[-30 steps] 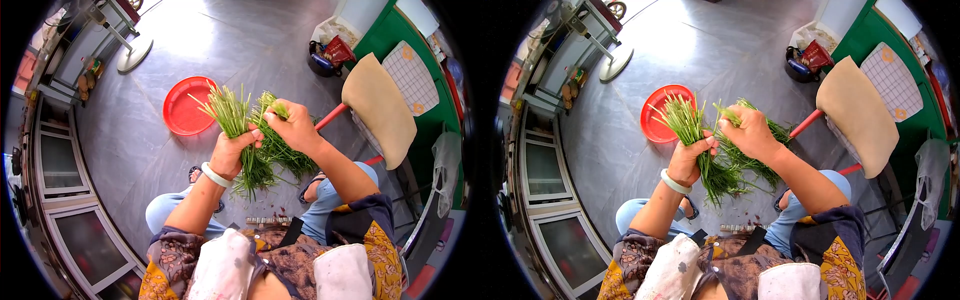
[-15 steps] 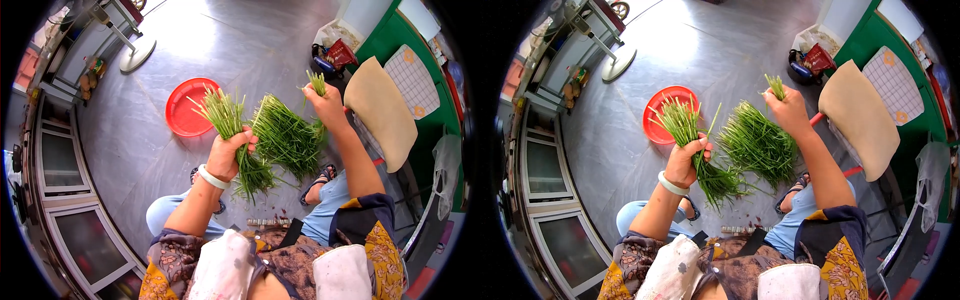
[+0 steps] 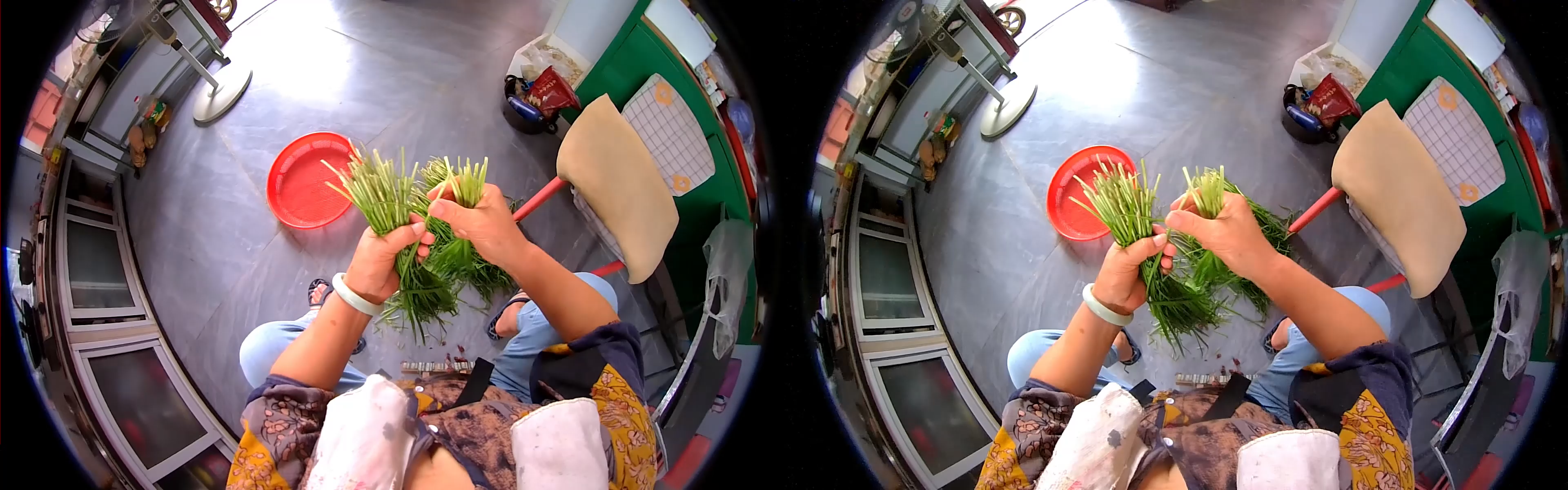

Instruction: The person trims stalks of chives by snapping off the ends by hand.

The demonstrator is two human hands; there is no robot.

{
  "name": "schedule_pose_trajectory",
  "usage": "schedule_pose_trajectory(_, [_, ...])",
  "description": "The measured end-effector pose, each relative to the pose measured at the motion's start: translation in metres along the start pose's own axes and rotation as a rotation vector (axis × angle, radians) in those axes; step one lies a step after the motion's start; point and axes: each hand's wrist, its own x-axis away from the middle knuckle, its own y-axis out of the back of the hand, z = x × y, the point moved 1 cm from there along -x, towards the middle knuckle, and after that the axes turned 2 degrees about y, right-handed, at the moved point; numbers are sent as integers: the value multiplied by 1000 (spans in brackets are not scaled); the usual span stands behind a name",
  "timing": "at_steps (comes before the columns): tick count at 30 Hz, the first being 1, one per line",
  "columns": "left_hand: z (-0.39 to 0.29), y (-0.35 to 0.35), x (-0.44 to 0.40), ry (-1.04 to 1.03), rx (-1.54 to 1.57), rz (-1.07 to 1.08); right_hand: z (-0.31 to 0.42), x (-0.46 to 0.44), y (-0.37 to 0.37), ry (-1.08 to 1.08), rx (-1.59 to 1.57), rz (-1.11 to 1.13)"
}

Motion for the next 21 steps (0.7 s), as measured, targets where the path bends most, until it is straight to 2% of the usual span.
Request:
schedule_pose_trajectory(4, [3, -10, 0, -7, -20, 55, 8, 1, -6, -62, -152, 119])
schedule_pose_trajectory(9, [7, -5, -5, -86, -120, 56, -2, 0, -5, -38, -125, 152])
schedule_pose_trajectory(21, [2, -3, 1, -21, -39, 25, 0, 3, 3, -30, -44, 207])
